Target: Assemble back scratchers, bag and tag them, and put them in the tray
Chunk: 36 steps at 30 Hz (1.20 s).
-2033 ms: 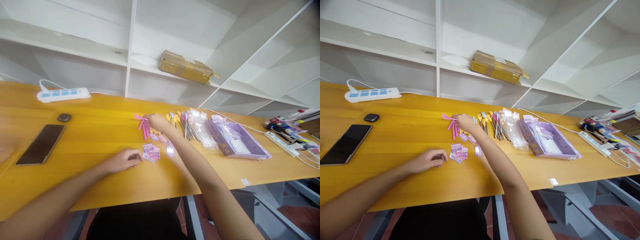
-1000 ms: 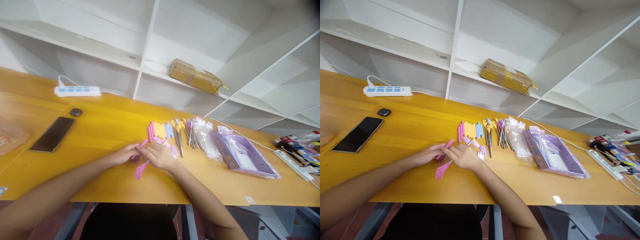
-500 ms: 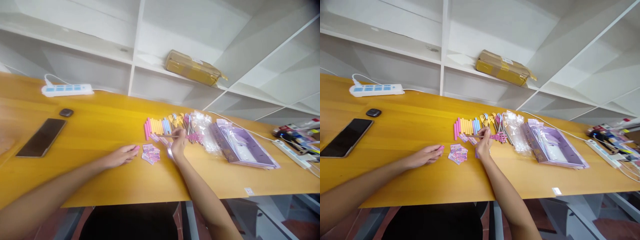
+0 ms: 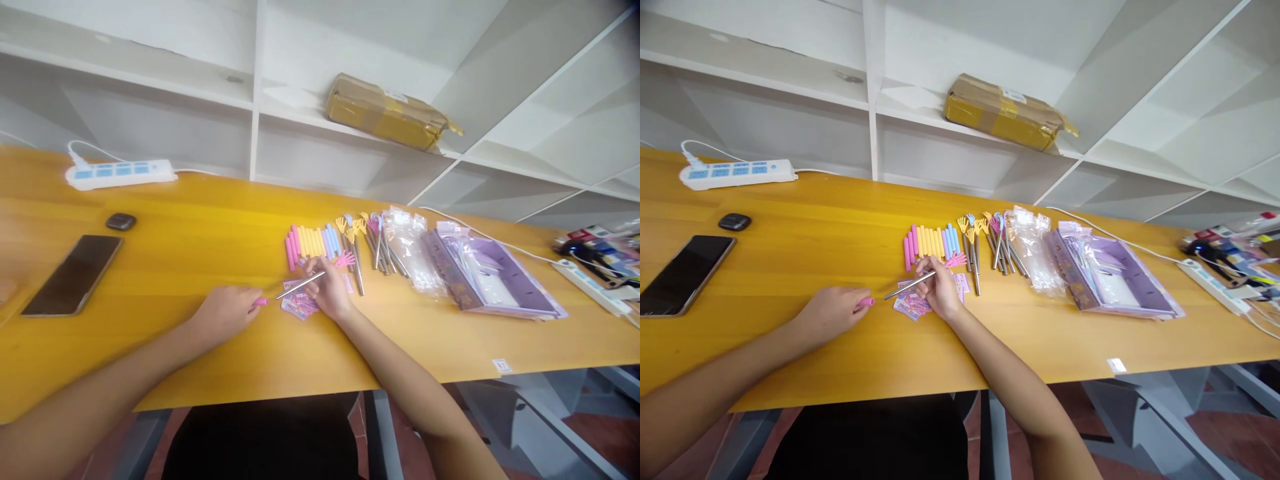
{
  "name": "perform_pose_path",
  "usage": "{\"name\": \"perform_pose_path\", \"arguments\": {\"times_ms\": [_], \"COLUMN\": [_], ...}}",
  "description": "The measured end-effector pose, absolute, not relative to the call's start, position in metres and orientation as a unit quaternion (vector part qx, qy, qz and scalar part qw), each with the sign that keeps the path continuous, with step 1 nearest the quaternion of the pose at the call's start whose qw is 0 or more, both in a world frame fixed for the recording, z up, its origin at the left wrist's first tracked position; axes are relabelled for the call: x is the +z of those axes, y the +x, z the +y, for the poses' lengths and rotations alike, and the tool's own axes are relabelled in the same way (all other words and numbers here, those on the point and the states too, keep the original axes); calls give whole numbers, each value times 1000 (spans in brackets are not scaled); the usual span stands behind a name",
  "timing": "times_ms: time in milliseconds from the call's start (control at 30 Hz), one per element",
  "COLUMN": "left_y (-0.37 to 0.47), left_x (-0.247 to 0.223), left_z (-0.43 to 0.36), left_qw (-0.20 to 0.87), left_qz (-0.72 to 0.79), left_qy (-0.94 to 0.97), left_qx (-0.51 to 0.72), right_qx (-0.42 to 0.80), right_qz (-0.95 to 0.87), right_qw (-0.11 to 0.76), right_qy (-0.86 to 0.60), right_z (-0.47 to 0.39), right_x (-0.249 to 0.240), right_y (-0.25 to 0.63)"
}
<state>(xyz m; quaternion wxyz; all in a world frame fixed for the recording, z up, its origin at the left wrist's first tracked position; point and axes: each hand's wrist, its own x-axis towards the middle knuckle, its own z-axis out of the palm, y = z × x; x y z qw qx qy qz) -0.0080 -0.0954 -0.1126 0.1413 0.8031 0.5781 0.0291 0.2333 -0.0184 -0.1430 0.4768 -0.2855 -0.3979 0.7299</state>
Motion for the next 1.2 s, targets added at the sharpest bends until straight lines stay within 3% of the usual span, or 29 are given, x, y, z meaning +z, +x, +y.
{"name": "perform_pose_path", "arguments": {"times_ms": [1200], "left_y": [-12], "left_x": [-122], "left_z": [-92], "left_qw": [193], "left_qz": [603], "left_qy": [773], "left_qx": [24], "right_qx": [604], "right_qz": [-612], "right_qw": [435], "right_qy": [-268], "right_z": [-31], "right_x": [-145], "right_y": [231]}}
